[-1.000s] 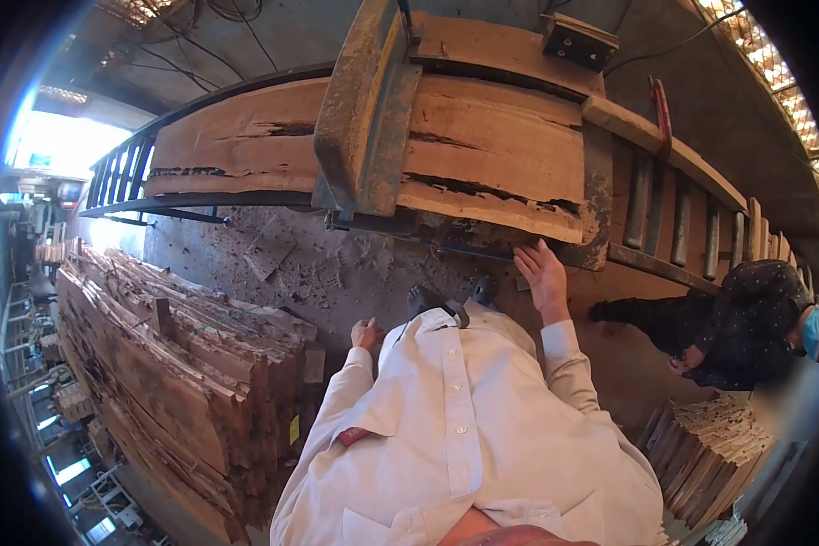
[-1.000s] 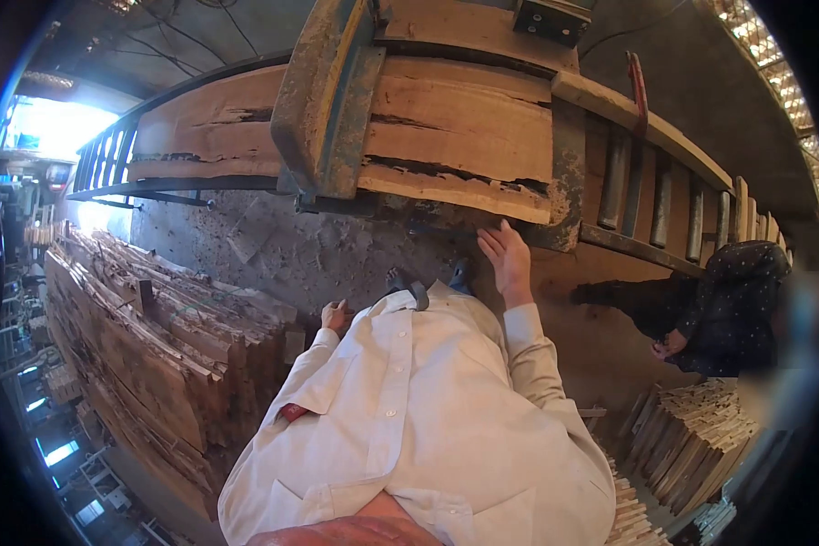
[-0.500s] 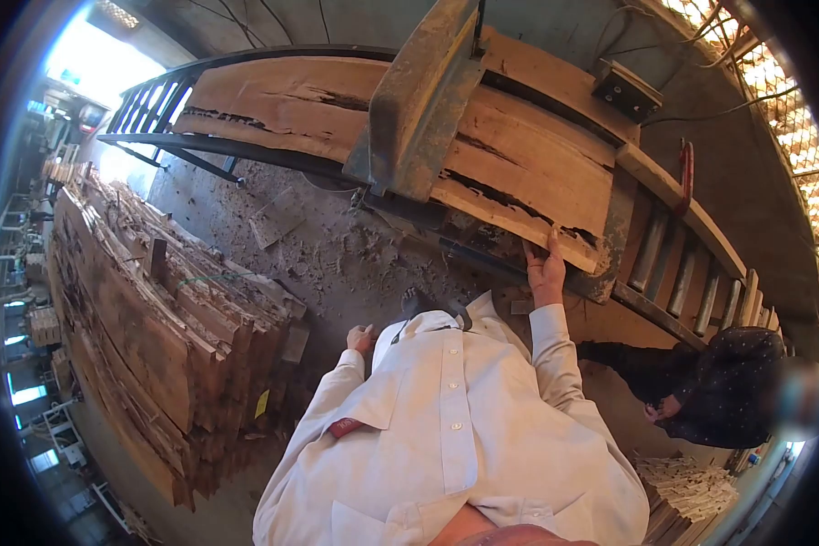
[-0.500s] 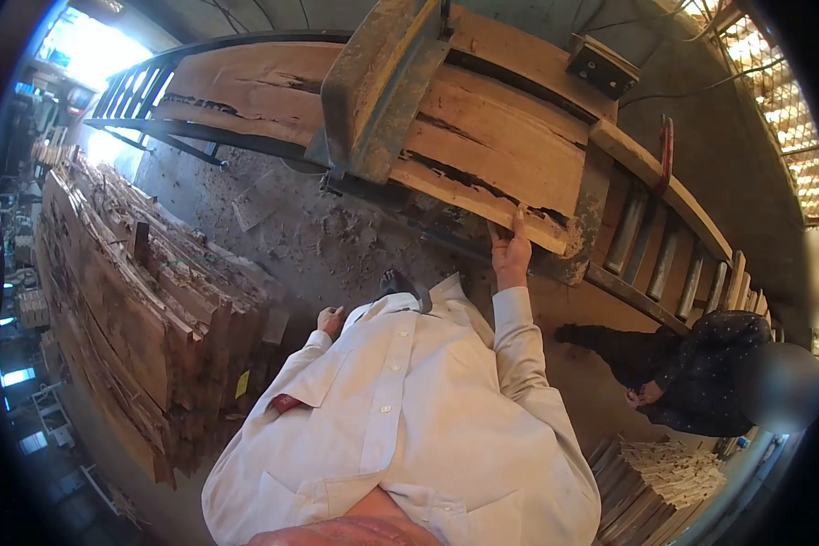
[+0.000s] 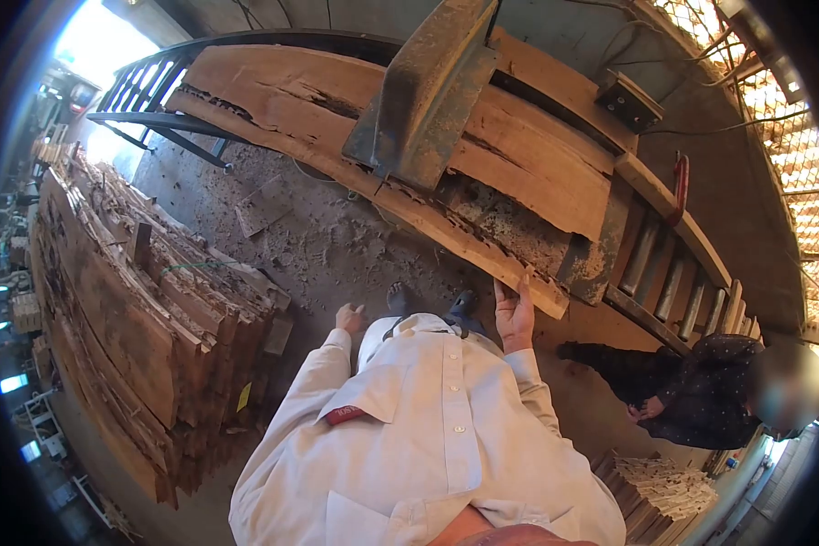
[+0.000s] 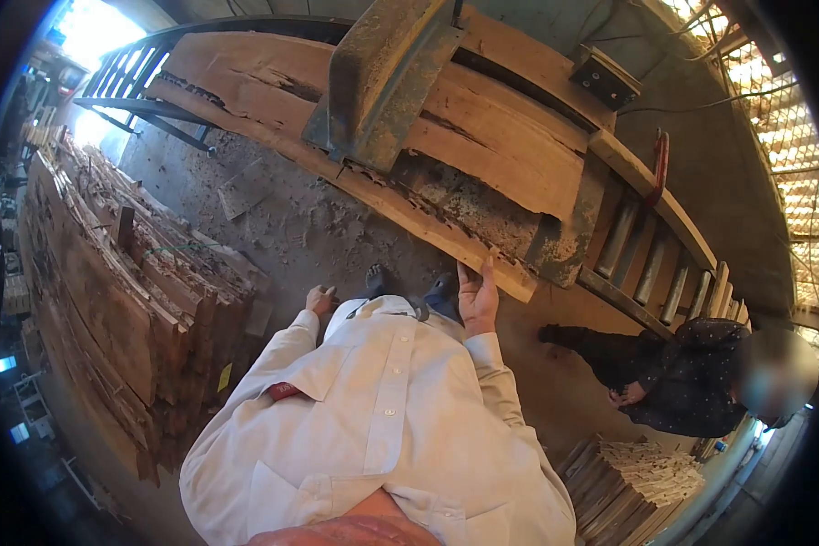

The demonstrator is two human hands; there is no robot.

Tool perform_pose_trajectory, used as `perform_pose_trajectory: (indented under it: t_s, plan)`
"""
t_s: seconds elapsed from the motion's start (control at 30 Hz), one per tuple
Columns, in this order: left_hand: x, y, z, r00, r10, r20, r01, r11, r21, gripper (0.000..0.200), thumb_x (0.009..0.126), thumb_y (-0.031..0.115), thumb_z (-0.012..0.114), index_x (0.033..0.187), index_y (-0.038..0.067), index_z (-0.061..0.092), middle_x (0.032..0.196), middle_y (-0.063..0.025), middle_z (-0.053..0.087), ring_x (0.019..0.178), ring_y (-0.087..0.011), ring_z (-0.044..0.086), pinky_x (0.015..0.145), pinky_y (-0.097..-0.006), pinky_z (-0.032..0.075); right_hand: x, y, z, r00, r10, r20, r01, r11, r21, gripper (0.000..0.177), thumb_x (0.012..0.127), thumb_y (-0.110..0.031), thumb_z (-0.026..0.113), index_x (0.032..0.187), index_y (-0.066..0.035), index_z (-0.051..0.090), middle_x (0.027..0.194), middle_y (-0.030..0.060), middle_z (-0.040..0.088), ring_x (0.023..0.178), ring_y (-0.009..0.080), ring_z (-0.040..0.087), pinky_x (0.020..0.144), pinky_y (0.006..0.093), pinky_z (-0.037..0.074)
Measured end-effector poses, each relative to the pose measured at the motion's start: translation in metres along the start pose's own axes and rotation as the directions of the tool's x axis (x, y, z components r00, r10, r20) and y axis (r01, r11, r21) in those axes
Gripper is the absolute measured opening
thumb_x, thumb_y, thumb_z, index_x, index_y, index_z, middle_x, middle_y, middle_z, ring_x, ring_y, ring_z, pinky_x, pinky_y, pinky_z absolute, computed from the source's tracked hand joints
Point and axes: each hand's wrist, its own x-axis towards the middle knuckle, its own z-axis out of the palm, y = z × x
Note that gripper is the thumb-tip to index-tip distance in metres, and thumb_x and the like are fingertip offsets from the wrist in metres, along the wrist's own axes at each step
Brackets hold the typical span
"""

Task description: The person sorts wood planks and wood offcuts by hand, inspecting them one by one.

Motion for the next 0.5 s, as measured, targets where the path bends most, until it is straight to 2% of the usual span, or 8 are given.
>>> perform_pose_trajectory:
  t_s: [0.03, 0.13, 0.2, 0.23, 0.33, 0.37, 0.4, 0.5]
  plan:
    - [-0.003, 0.010, -0.002, 1.000, 0.005, 0.024, -0.005, 1.000, 0.007, 0.044, 0.093, 0.044, 0.069, 0.096, 0.000, 0.074, 0.100, -0.0217, 0.075, 0.101, -0.0399, 0.070, 0.090, -0.0454, 0.053, 0.001, 0.000, -0.001, 1.000, 0.007, 0.007, -0.007, 1.000, -0.001, 0.037, 0.104, -0.020, 0.062, 0.139, -0.008, 0.057, 0.135, 0.0100, 0.064, 0.127, 0.0267, 0.059, 0.115, 0.0464, 0.047]
    - [0.039, -0.010, 0.013, 0.999, 0.036, 0.019, -0.033, 0.992, -0.122, 0.043, 0.094, 0.041, 0.070, 0.100, -0.002, 0.071, 0.096, -0.0193, 0.076, 0.095, -0.0354, 0.074, 0.082, -0.0439, 0.057, 0.003, 0.001, -0.005, 1.000, 0.025, 0.002, -0.025, 1.000, -0.017, 0.035, 0.104, -0.022, 0.062, 0.135, -0.006, 0.059, 0.133, 0.0117, 0.064, 0.127, 0.0270, 0.060, 0.113, 0.0459, 0.049]
    - [0.016, 0.027, -0.004, 0.991, -0.030, 0.127, 0.073, 0.937, -0.342, 0.039, 0.096, 0.035, 0.069, 0.103, -0.003, 0.069, 0.094, -0.0176, 0.077, 0.087, -0.0303, 0.075, 0.073, -0.0407, 0.059, 0.000, 0.000, -0.003, 0.999, 0.035, -0.029, -0.037, 0.998, -0.049, 0.035, 0.104, -0.025, 0.061, 0.132, -0.003, 0.059, 0.132, 0.0150, 0.065, 0.126, 0.0283, 0.061, 0.110, 0.0453, 0.052]
    - [0.007, 0.048, -0.010, 0.980, -0.053, 0.189, 0.133, 0.889, -0.438, 0.038, 0.097, 0.033, 0.069, 0.105, -0.004, 0.067, 0.093, -0.0167, 0.077, 0.083, -0.0277, 0.076, 0.069, -0.0391, 0.060, -0.004, -0.004, -0.002, 0.995, 0.093, -0.025, -0.096, 0.987, -0.128, 0.037, 0.105, -0.028, 0.060, 0.132, -0.002, 0.059, 0.131, 0.0172, 0.065, 0.124, 0.0293, 0.062, 0.108, 0.0447, 0.053]
    - [0.014, 0.063, -0.010, 0.990, 0.091, 0.112, -0.056, 0.959, -0.278, 0.033, 0.099, 0.026, 0.067, 0.110, -0.005, 0.064, 0.090, -0.0145, 0.077, 0.073, -0.0218, 0.076, 0.061, -0.0341, 0.060, -0.017, -0.022, 0.006, 0.964, 0.267, -0.005, -0.253, 0.908, -0.335, 0.046, 0.107, -0.036, 0.055, 0.131, 0.002, 0.057, 0.131, 0.0234, 0.064, 0.119, 0.0321, 0.066, 0.103, 0.0430, 0.056]
    - [0.017, 0.067, -0.008, 0.989, 0.030, 0.147, 0.032, 0.915, -0.403, 0.031, 0.100, 0.025, 0.067, 0.108, -0.004, 0.063, 0.090, -0.0151, 0.076, 0.072, -0.0230, 0.075, 0.062, -0.0341, 0.060, -0.020, -0.025, 0.007, 0.945, 0.327, 0.022, -0.294, 0.874, -0.387, 0.049, 0.107, -0.038, 0.053, 0.131, 0.004, 0.056, 0.131, 0.0251, 0.064, 0.118, 0.0331, 0.067, 0.101, 0.0424, 0.057]
    - [0.018, 0.067, -0.008, 0.988, 0.017, 0.152, 0.047, 0.913, -0.406, 0.031, 0.099, 0.025, 0.067, 0.107, -0.004, 0.063, 0.090, -0.0152, 0.076, 0.072, -0.0232, 0.075, 0.062, -0.0341, 0.060, -0.022, -0.026, 0.009, 0.916, 0.399, 0.047, -0.339, 0.830, -0.442, 0.051, 0.108, -0.040, 0.051, 0.132, 0.005, 0.055, 0.131, 0.0269, 0.063, 0.117, 0.0340, 0.067, 0.099, 0.0418, 0.058]
    - [0.005, 0.086, -0.018, 0.988, -0.023, 0.154, 0.088, 0.901, -0.426, 0.030, 0.099, 0.025, 0.068, 0.105, -0.004, 0.064, 0.090, -0.0154, 0.076, 0.072, -0.0233, 0.075, 0.061, -0.0341, 0.059, -0.033, -0.036, 0.030, 0.890, 0.445, 0.103, -0.290, 0.724, -0.625, 0.056, 0.109, -0.040, 0.048, 0.137, 0.008, 0.050, 0.132, 0.0271, 0.063, 0.116, 0.0343, 0.068, 0.100, 0.0413, 0.057]
